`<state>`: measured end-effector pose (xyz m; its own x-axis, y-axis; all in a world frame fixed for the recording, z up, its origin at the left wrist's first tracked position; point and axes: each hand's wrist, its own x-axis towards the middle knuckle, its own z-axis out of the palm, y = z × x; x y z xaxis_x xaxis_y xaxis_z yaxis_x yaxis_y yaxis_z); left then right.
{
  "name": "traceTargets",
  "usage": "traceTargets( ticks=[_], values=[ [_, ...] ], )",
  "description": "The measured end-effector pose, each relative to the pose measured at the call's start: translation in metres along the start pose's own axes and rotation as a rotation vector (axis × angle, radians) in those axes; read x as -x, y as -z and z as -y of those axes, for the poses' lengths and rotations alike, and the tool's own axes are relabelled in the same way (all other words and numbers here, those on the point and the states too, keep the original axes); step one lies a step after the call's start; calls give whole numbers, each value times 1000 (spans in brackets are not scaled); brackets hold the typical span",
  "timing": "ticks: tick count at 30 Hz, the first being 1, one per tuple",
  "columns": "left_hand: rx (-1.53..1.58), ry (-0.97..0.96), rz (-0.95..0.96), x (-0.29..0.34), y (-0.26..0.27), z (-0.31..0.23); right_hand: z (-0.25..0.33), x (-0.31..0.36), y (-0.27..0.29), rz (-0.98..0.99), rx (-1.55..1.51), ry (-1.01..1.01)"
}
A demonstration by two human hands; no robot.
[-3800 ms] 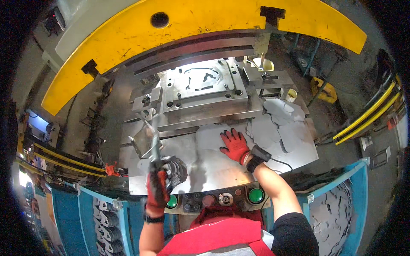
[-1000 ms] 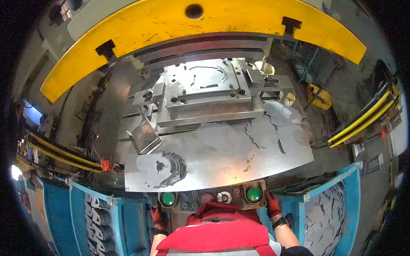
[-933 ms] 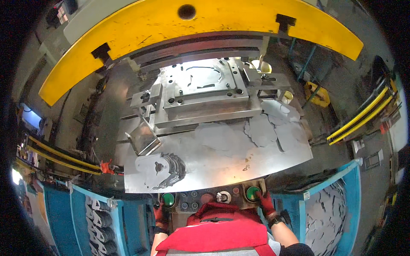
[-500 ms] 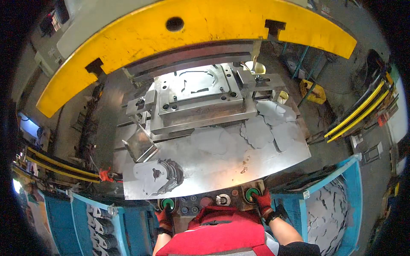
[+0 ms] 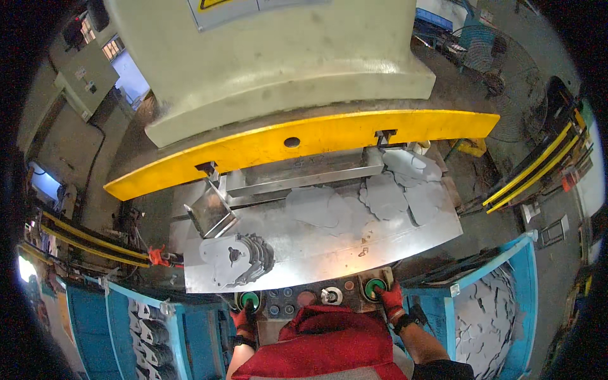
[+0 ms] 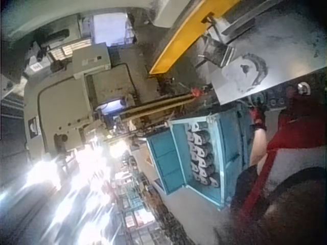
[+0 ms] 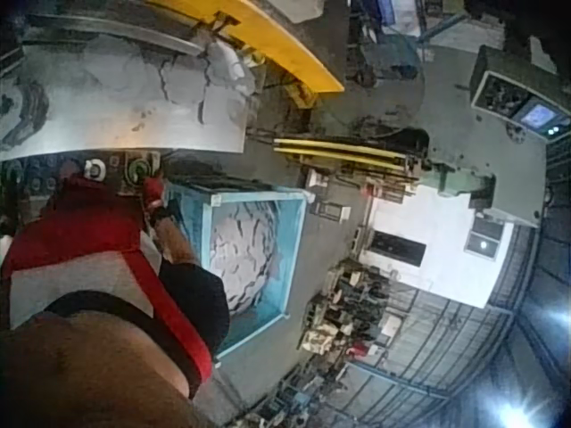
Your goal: Operating a large press machine to shape metal sheets and moving finished parts to a storage bin.
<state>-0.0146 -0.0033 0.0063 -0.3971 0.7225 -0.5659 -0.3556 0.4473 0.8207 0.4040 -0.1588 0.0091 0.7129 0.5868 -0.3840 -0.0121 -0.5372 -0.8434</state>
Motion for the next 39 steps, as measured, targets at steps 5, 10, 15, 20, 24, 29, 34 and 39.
traceTargets(
  ticks=[5,10,15,20,24,29,34,39],
  values=[
    [-384,-186,348,-59,98,54,33,-4,22,184,72,198],
    [-98,-24,-1,21,75,-17,120,-36,56,827,764,-6],
    [-612,-1200,-306,77,43,-91,223,-58,-23,423,358,464],
    [-162,-529,205,137,-52,-165,228,-112,-118,191,730,1231],
    [-60,-346,504,162,-150,-202,224,-114,-130,107,955,1302],
    [-87,-171,917,146,-252,-211,235,-112,-116,249,1131,883],
    [-43,40,924,107,-342,-215,237,-131,-106,58,1036,953],
    [-55,57,911,98,-351,-201,255,-145,-98,260,1121,788]
  ],
)
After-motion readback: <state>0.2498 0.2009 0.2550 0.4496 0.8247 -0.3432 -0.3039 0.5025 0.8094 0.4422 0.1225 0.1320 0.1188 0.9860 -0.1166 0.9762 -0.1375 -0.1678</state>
